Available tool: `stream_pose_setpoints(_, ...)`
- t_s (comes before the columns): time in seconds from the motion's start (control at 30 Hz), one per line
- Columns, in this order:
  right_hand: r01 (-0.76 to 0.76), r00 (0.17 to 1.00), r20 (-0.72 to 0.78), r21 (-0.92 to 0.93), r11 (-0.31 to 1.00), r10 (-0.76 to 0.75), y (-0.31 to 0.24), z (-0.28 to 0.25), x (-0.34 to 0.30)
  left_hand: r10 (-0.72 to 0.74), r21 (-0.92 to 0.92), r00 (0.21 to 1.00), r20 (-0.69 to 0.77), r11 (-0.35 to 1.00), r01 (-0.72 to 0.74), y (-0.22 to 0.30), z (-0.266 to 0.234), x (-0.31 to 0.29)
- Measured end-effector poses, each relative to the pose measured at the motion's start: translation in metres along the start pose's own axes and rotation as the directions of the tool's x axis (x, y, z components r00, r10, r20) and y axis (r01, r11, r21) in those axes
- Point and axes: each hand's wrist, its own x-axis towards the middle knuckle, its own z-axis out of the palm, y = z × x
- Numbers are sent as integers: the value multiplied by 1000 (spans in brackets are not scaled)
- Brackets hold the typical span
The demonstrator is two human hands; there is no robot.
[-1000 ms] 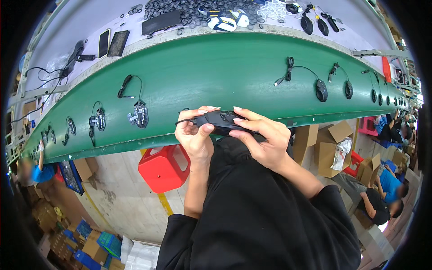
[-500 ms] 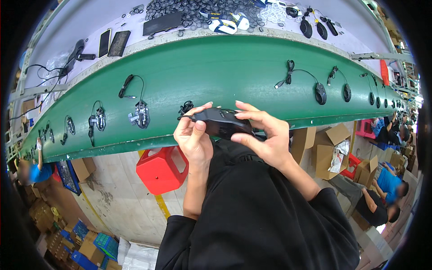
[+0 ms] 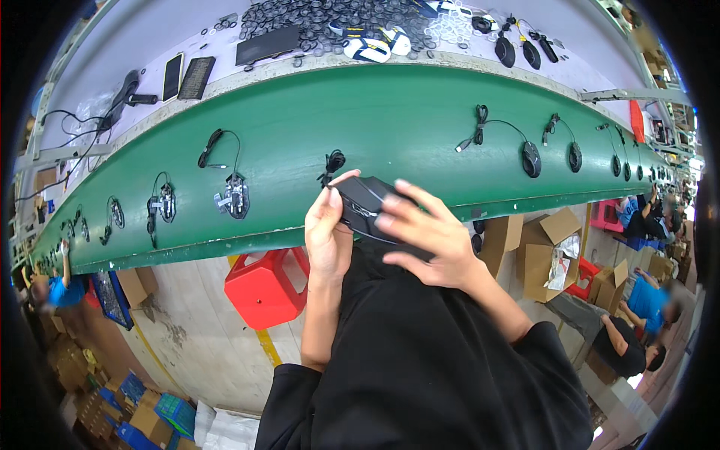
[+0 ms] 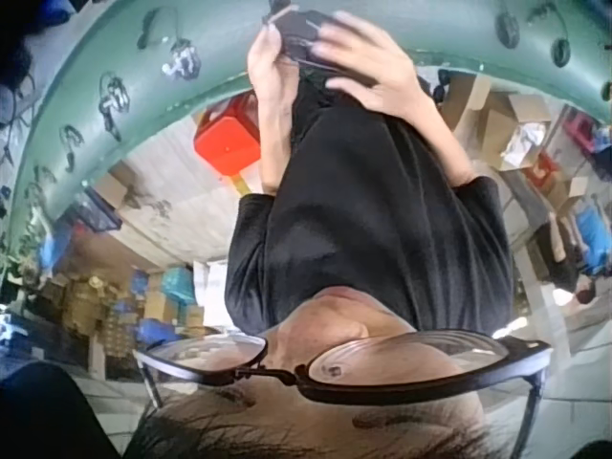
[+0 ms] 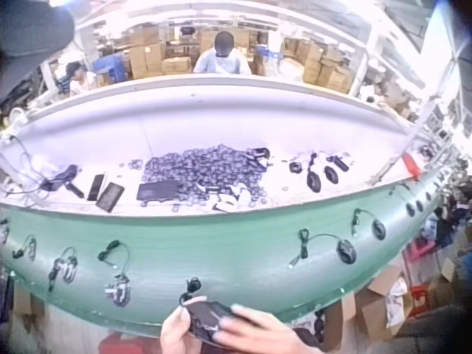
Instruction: The person assembles computer mice by taking mouse bases from a conveyor belt, retrieving top shells from a cardboard box, fitting the shells onto the bases by hand, and placing the assembled mice back onto the conveyor belt.
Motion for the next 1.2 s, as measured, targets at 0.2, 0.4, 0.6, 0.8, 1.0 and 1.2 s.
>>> stream_pose_setpoints(0.2,-467,811,155,753,464,564,17,10,-15,89,273,971,221,950,-149,9,4,-16)
stream_pose_setpoints(0.4,-350,861,105,832,430,498,23,18,-18,293,432,908,300,807,-403,14,12,-17)
stream_pose_setpoints(0.6,-397,851,149,811,431,503,22,18,-19,310,566,902,301,704,-430,16,9,-20)
stream_pose_setpoints(0.8,-371,900,26,571,732,436,17,17,-19,311,387,877,367,806,-448,11,-6,-15)
stream_pose_setpoints(1.0,-233,961,-106,190,954,256,-10,7,1,219,368,871,440,840,-398,25,0,-12)
stream_pose_setpoints(1.2,-194,965,-151,132,972,213,-17,16,10,285,334,864,416,835,-437,24,-14,-10)
